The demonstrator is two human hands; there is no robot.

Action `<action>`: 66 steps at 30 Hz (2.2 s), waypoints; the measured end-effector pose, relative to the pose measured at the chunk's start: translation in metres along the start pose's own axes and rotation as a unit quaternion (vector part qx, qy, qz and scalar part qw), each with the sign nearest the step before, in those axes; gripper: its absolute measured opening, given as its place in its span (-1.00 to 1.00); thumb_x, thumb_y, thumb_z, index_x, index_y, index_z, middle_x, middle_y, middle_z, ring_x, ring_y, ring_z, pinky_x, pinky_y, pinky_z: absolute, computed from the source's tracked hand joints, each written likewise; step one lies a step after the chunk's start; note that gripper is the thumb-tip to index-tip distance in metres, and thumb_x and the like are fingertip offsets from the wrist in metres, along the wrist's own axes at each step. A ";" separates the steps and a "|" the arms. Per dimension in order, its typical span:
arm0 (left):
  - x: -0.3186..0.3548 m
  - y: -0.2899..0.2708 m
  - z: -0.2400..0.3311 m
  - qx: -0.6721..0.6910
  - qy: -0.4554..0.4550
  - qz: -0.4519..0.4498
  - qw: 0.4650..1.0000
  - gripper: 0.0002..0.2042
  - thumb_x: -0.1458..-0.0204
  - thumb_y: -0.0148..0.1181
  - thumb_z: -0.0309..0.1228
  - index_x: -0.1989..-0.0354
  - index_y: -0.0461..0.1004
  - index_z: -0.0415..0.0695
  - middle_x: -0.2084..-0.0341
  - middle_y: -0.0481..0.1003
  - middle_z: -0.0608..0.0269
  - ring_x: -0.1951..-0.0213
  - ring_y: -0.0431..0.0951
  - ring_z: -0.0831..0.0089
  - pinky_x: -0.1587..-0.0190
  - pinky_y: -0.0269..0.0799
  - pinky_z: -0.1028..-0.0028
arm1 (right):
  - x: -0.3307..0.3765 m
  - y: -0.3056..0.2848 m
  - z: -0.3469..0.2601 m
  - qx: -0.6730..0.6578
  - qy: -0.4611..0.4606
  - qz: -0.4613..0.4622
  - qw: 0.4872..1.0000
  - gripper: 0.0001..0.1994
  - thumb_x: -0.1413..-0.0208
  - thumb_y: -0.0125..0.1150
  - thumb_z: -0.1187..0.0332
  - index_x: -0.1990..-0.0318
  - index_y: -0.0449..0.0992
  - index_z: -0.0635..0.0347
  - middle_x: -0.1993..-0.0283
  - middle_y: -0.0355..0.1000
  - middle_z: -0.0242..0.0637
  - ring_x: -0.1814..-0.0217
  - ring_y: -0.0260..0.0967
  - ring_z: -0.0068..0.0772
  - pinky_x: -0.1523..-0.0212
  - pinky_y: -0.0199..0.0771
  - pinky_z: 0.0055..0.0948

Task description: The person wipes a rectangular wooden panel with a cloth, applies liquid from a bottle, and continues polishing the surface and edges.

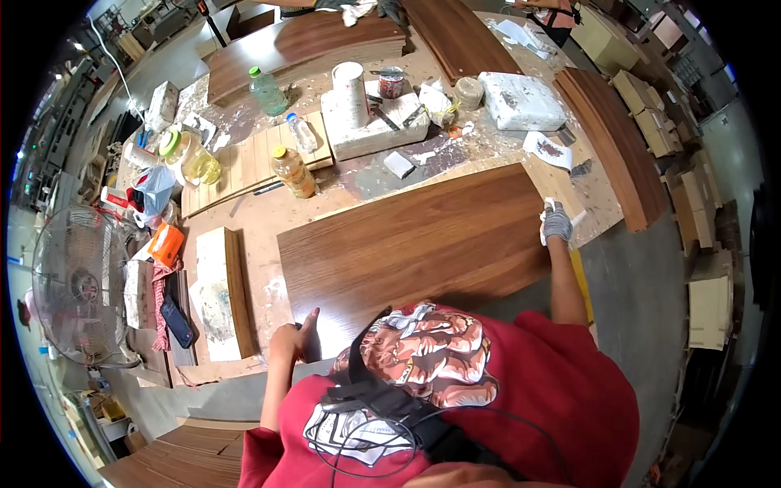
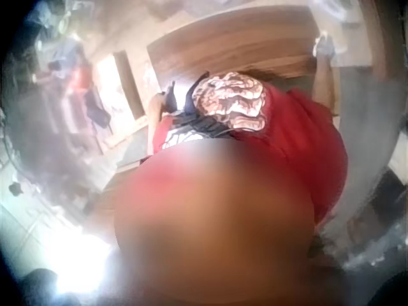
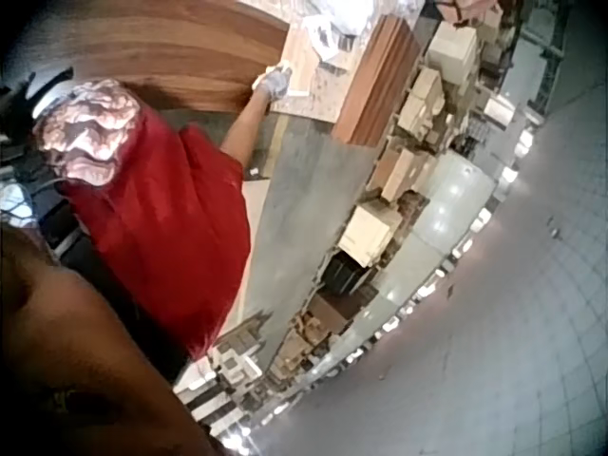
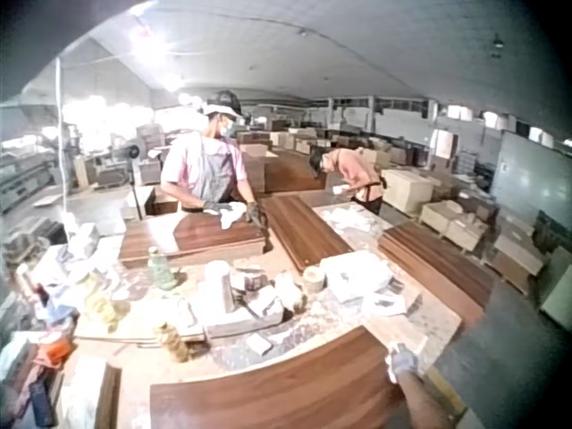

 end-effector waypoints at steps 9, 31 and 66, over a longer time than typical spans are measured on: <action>0.000 -0.007 0.012 -0.010 -0.003 -0.007 1.000 0.05 -0.12 -0.30 0.58 0.26 0.71 -0.35 0.56 0.64 -0.18 0.22 0.74 0.00 0.00 0.54 0.21 | -0.019 0.011 0.025 0.020 -0.105 0.082 0.991 -0.75 -0.45 0.09 0.16 -0.10 0.58 -0.02 0.42 0.48 -0.30 0.47 0.37 -0.46 0.43 0.42 -0.34; -0.003 0.023 0.012 -0.024 0.033 0.091 0.995 0.03 -0.11 -0.34 0.60 0.47 0.70 -0.25 0.41 0.66 -0.17 0.22 0.70 -0.11 0.10 0.56 0.05 | -0.055 0.021 -0.053 -0.340 -0.063 -0.022 0.938 -0.72 -0.45 0.07 0.16 -0.19 0.53 -0.04 0.34 0.54 -0.42 0.55 0.32 -0.60 0.62 0.26 -0.54; 0.061 -0.046 -0.039 0.156 0.448 0.413 0.777 -0.58 -0.05 0.23 -0.54 -0.15 0.51 -0.21 0.01 0.59 0.00 -0.05 0.54 -0.03 -0.13 0.42 0.14 | 0.033 0.131 -0.151 0.014 -0.352 0.091 0.931 -0.64 -0.37 0.04 0.18 -0.21 0.56 0.01 -0.44 0.36 -0.13 -0.50 0.23 -0.08 -0.51 0.16 -0.19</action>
Point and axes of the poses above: each hand's wrist, its own x-axis away from the middle knuckle, its own y-axis out of the palm, z = x × y, the point moved 4 cm from there along -x, towards the middle knuckle
